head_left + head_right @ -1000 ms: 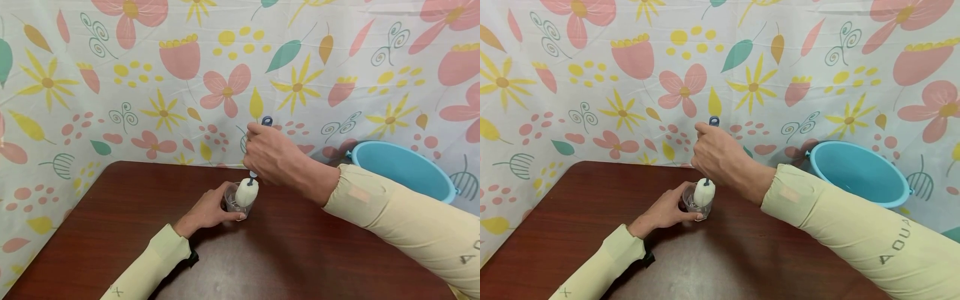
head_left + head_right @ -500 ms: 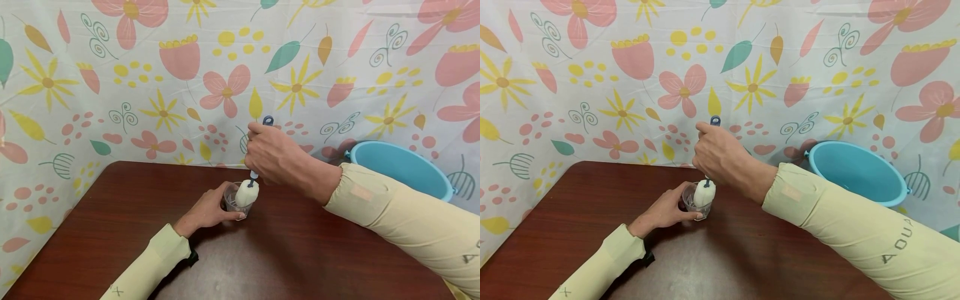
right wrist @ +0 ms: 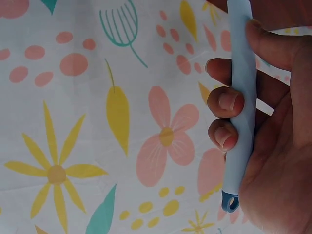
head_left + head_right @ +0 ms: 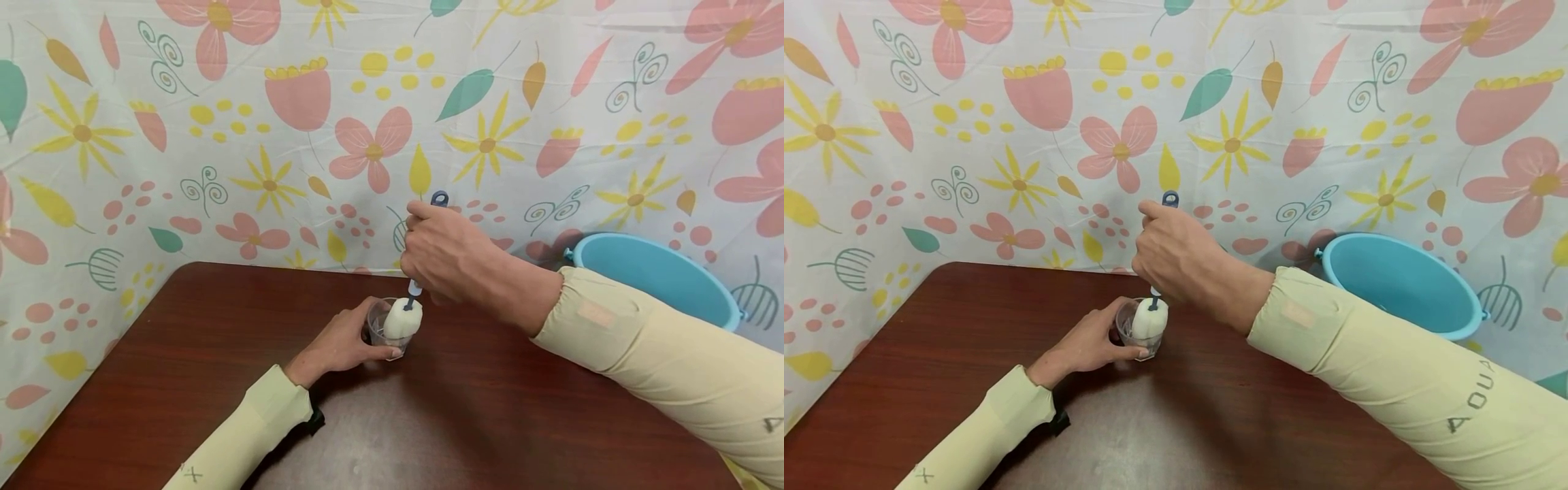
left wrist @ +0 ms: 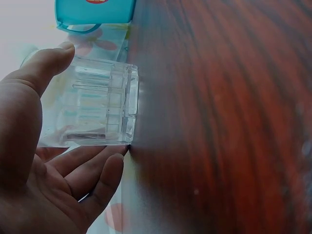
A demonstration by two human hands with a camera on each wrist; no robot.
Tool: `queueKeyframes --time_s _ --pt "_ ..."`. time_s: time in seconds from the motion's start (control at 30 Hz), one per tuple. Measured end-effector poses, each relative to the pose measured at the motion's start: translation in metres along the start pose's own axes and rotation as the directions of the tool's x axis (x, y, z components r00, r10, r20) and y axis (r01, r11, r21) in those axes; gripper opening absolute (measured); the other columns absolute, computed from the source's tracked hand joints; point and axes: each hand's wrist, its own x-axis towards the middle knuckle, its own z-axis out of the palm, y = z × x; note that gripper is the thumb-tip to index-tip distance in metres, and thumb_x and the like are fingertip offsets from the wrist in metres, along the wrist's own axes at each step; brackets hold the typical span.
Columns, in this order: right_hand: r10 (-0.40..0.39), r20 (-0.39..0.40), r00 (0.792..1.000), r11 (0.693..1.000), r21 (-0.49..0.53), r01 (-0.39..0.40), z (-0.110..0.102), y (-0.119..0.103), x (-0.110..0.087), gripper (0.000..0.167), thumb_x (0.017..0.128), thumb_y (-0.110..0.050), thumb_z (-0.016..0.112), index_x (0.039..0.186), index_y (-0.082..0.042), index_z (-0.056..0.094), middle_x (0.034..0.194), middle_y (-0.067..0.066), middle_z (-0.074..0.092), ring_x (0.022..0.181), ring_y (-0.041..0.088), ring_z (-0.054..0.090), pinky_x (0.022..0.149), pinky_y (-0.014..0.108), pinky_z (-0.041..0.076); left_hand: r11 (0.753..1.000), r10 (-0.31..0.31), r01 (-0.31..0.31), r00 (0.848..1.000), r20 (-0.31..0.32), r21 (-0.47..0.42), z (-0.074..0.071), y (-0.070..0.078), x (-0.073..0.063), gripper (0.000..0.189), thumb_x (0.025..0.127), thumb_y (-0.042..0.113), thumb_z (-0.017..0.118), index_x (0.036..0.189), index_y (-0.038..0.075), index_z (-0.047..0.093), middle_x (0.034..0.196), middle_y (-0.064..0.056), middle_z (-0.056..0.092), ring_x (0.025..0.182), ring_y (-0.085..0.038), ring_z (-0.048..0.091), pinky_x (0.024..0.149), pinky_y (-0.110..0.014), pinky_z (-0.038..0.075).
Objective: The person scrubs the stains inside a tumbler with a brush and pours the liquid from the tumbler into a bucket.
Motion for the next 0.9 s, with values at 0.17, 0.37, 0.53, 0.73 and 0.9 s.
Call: queueKeyframes --time_s 0.17,0.37,0.53,0.73,0.9 --pt "-0.006 0.01 1.0 1.0 0.009 0.006 -0.001 -0.0004 0.0016 0.034 0.087 -0.034 0.068 0.058 -0.02 0.055 0.053 0.005 0.05 0.071 0.03 0.056 0.089 0.043 0.033 1.0 -0.008 0.008 1.0 0.003 -0.011 -0.0005 0.0006 -0.0009 0.08 0.082 0.06 0.088 0.145 0.028 0.051 0.12 0.01 0.069 0.106 -0.005 0.065 0.091 -0.033 0.054" --pt "-0.01 -0.002 1.0 1.0 0.024 0.01 -0.002 -0.0011 0.002 0.037 0.091 -0.037 0.067 0.06 -0.019 0.056 0.057 0.006 0.051 0.071 0.03 0.055 0.089 0.043 0.033 1.0 -0.011 0.011 1.0 0.0 -0.005 -0.0007 0.0009 -0.001 0.081 0.081 0.059 0.089 0.145 0.029 0.05 0.122 0.011 0.069 0.107 -0.004 0.065 0.093 -0.033 0.054" --pt "-0.01 -0.033 0.999 0.999 0.037 0.011 -0.0015 -0.0025 0.0028 0.038 0.091 -0.042 0.07 0.063 -0.019 0.059 0.061 0.004 0.054 0.074 0.027 0.055 0.089 0.042 0.032 1.0 -0.003 0.003 1.0 -0.003 -0.004 -0.0007 0.001 -0.0003 0.081 0.081 0.059 0.089 0.145 0.029 0.05 0.12 0.012 0.07 0.107 -0.003 0.066 0.093 -0.032 0.054" --pt "-0.017 -0.062 0.998 0.999 0.044 0.02 -0.0007 -0.0042 0.0043 0.035 0.09 -0.044 0.074 0.069 -0.017 0.064 0.063 0.005 0.055 0.075 0.025 0.054 0.09 0.042 0.032 1.0 0.0 0.0 1.0 -0.003 -0.016 -0.0005 0.0008 0.0008 0.083 0.08 0.058 0.09 0.147 0.029 0.05 0.121 0.013 0.07 0.109 -0.003 0.066 0.094 -0.032 0.055" --pt "-0.01 -0.082 0.997 0.998 0.064 0.015 0.0013 -0.0042 0.0048 0.039 0.09 -0.048 0.074 0.071 -0.017 0.065 0.065 0.005 0.057 0.077 0.026 0.057 0.091 0.042 0.033 1.0 0.004 -0.004 1.0 -0.006 -0.013 -0.0006 0.0012 0.0016 0.083 0.08 0.056 0.091 0.148 0.029 0.051 0.122 0.012 0.071 0.109 -0.003 0.066 0.094 -0.032 0.055"
